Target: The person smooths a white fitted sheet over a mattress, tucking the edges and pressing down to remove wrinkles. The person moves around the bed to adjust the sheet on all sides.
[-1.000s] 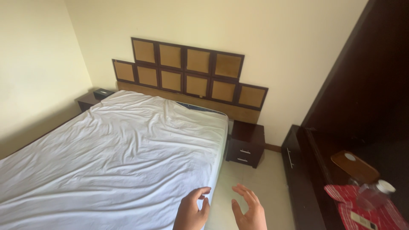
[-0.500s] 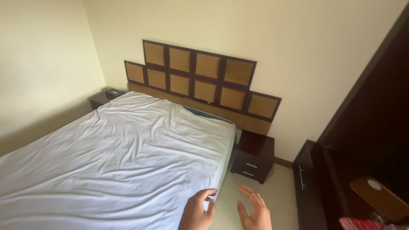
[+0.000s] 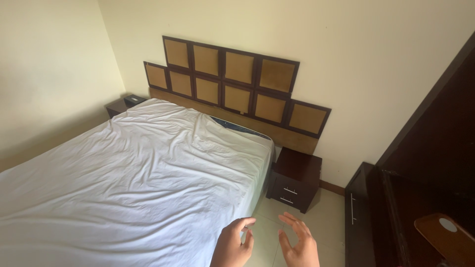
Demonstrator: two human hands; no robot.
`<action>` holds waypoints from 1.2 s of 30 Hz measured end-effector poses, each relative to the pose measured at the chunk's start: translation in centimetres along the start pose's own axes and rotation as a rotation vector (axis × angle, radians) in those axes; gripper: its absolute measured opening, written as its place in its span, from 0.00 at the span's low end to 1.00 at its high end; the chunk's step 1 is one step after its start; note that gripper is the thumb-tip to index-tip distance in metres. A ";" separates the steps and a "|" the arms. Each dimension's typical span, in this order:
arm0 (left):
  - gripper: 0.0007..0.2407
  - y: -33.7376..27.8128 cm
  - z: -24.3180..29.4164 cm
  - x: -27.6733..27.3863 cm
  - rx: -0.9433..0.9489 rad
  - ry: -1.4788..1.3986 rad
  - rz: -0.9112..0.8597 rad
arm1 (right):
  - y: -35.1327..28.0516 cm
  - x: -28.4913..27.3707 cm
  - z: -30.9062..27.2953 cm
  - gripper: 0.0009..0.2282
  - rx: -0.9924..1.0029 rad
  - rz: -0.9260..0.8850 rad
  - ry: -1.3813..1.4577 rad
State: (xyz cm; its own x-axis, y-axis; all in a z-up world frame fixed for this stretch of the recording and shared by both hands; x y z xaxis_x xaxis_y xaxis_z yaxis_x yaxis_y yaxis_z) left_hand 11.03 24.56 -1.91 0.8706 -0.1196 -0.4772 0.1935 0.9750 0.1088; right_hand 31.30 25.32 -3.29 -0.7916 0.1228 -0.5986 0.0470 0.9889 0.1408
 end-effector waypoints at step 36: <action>0.14 10.6 -6.6 -2.5 -0.051 -0.042 0.008 | 11.0 5.3 0.2 0.20 -0.022 -0.093 -0.022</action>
State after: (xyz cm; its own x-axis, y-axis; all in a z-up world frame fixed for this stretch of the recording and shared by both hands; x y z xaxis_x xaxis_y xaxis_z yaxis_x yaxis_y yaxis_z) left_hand 7.90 36.45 -5.29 0.8903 -0.1187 -0.4397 0.1646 0.9840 0.0676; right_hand 27.77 36.85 -5.06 -0.7783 0.0322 -0.6270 -0.0398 0.9941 0.1004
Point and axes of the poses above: each hand's wrist, its own y-axis towards the middle knuckle, its own x-axis out of the palm, z = x × y, the point moved 2 cm from there along y, towards the middle knuckle, and after that the axes turned 10 degrees about -z, right-handed, at the moved point
